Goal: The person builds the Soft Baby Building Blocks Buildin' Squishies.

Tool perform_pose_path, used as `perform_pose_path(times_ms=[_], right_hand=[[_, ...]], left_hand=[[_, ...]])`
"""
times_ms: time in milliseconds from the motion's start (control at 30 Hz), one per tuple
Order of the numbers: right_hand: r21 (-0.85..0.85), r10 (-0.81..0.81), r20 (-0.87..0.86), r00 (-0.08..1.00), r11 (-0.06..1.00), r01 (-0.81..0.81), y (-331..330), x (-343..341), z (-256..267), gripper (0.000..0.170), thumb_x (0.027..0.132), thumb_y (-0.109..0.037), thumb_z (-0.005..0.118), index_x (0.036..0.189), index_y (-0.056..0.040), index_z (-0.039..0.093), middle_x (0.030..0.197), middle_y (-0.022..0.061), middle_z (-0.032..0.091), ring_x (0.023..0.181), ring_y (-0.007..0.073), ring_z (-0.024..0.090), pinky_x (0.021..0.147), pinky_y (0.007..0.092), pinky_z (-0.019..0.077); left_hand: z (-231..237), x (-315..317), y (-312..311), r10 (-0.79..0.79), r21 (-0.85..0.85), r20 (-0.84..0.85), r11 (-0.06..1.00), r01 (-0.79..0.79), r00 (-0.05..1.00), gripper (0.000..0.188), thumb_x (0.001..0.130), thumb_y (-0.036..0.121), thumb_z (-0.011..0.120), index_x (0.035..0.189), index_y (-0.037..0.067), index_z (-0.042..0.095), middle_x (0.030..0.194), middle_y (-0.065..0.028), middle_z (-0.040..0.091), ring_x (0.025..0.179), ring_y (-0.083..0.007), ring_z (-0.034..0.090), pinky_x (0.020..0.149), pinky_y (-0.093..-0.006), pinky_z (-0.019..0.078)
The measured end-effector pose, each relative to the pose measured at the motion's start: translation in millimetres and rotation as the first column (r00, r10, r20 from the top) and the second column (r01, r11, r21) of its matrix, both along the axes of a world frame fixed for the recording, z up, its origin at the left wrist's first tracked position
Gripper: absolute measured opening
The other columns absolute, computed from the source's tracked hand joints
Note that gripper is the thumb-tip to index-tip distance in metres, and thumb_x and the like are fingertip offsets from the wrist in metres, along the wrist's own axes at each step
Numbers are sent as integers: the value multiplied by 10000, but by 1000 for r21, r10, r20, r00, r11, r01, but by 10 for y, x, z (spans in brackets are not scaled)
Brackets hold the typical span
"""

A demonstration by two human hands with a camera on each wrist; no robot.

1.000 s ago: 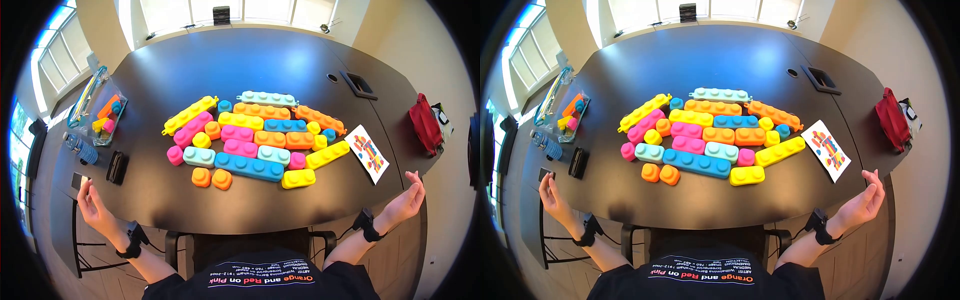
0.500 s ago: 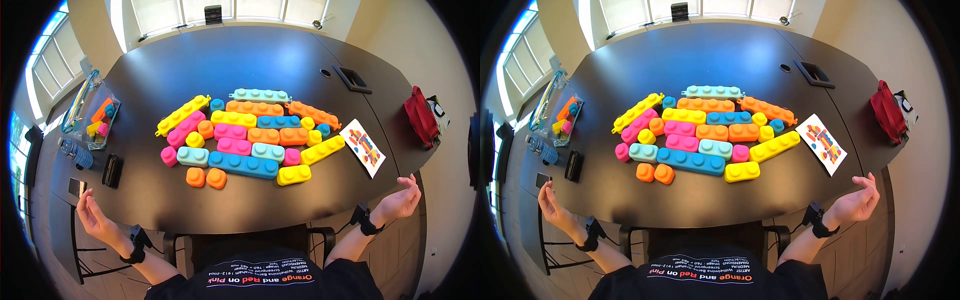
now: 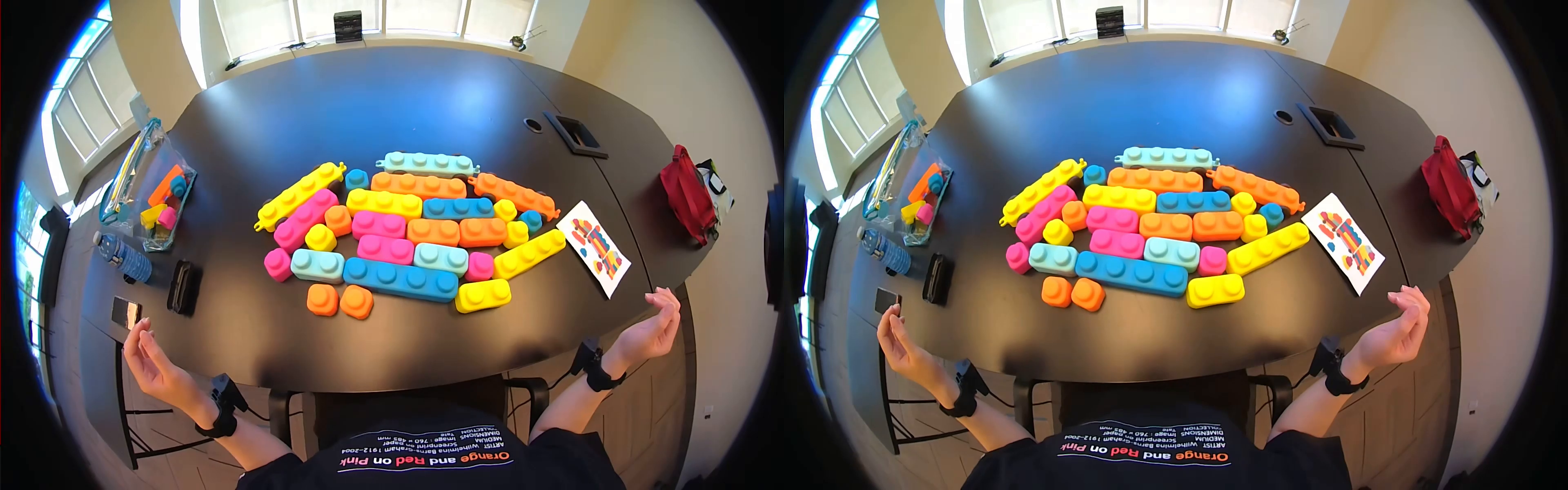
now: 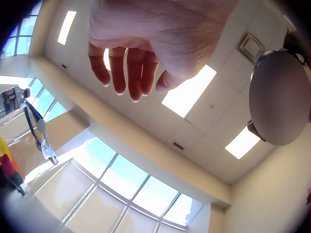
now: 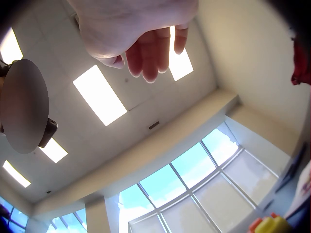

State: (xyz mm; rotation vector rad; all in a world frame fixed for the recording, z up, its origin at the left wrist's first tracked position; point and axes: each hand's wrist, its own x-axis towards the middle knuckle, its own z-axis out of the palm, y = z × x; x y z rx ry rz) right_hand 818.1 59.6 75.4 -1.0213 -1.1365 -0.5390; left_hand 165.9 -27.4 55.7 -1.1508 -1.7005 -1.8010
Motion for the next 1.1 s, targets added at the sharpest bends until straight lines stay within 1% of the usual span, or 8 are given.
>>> perform_pose_path(times_ms=[233, 433, 567, 700, 767, 833, 967, 1100], right_hand=[[-36, -56, -31, 998, 998, 55, -5, 9, -21, 334, 1083, -99, 465, 835, 24, 653, 827, 121, 692, 968, 296, 676, 1047, 504, 492], [-44, 1, 23, 1000, 999, 0, 33, 53, 21, 337, 1088, -106, 474, 833, 26, 650, 836, 119, 696, 972, 294, 674, 1039, 489, 493], [-86, 72, 50, 996, 994, -68, 88, 2, 27, 302, 1061, -89, 502, 830, 35, 652, 857, 126, 706, 957, 299, 667, 1027, 482, 492], [-193, 204, 173, 964, 966, -170, 152, -212, 106, 255, 1031, -69, 541, 832, 44, 653, 854, 131, 706, 941, 295, 659, 986, 451, 506], [-284, 331, 170, 928, 918, -275, 157, -356, 149, 229, 1016, -65, 572, 835, 49, 654, 838, 133, 702, 915, 289, 653, 929, 417, 520], [-276, 379, 191, 905, 906, -321, 155, -503, 195, 206, 1003, -62, 613, 831, 43, 657, 816, 130, 699, 871, 285, 661, 860, 392, 533], [-341, 442, 192, 876, 867, -362, 92, -580, 185, 183, 983, -73, 667, 826, 22, 663, 795, 106, 700, 799, 274, 672, 793, 371, 532], [-441, 489, 144, 860, 810, -387, 57, -615, 180, 140, 949, -38, 695, 827, 21, 664, 797, 104, 700, 791, 254, 677, 765, 350, 529]], left_hand=[[-40, -3, 20, 19, -10, 61, 1000, -18, 998, 193, 1105, 96, 573, 1213, -22, 680, 1185, -102, 715, 1099, -202, 671, 1003, -320, 510], [72, 153, 112, -44, -30, -95, 999, 42, 995, 185, 1095, 66, 585, 1228, -26, 675, 1193, -101, 707, 1098, -188, 666, 988, -309, 515], [401, 215, 522, -291, -129, -59, 951, 282, 955, 235, 1054, 44, 644, 1281, -6, 676, 1178, -92, 722, 1089, -168, 667, 947, -297, 533], [687, 365, 1445, -518, -606, -235, 740, 293, 822, 347, 973, 85, 724, 1316, 67, 672, 1194, -94, 737, 1143, -212, 697, 951, -384, 542], [369, 151, 2049, -635, -658, -412, 704, 269, 653, 390, 918, 117, 763, 1287, 42, 661, 1149, -130, 729, 1103, -334, 687, 970, -415, 546], [193, 138, 2373, -697, -828, -330, 538, 161, 637, 402, 901, 161, 777, 1265, 35, 661, 1133, -156, 716, 1143, -360, 663, 1006, -426, 533], [-86, 31, 2784, -740, -908, -236, 398, 127, 630, 442, 877, 222, 794, 1260, 39, 672, 1161, -176, 720, 1145, -366, 676, 990, -440, 544], [-77, 73, 2913, -707, -958, -51, 235, 166, 705, 499, 819, 292, 811, 1228, 34, 687, 1185, -185, 726, 1123, -372, 699, 964, -455, 569]])
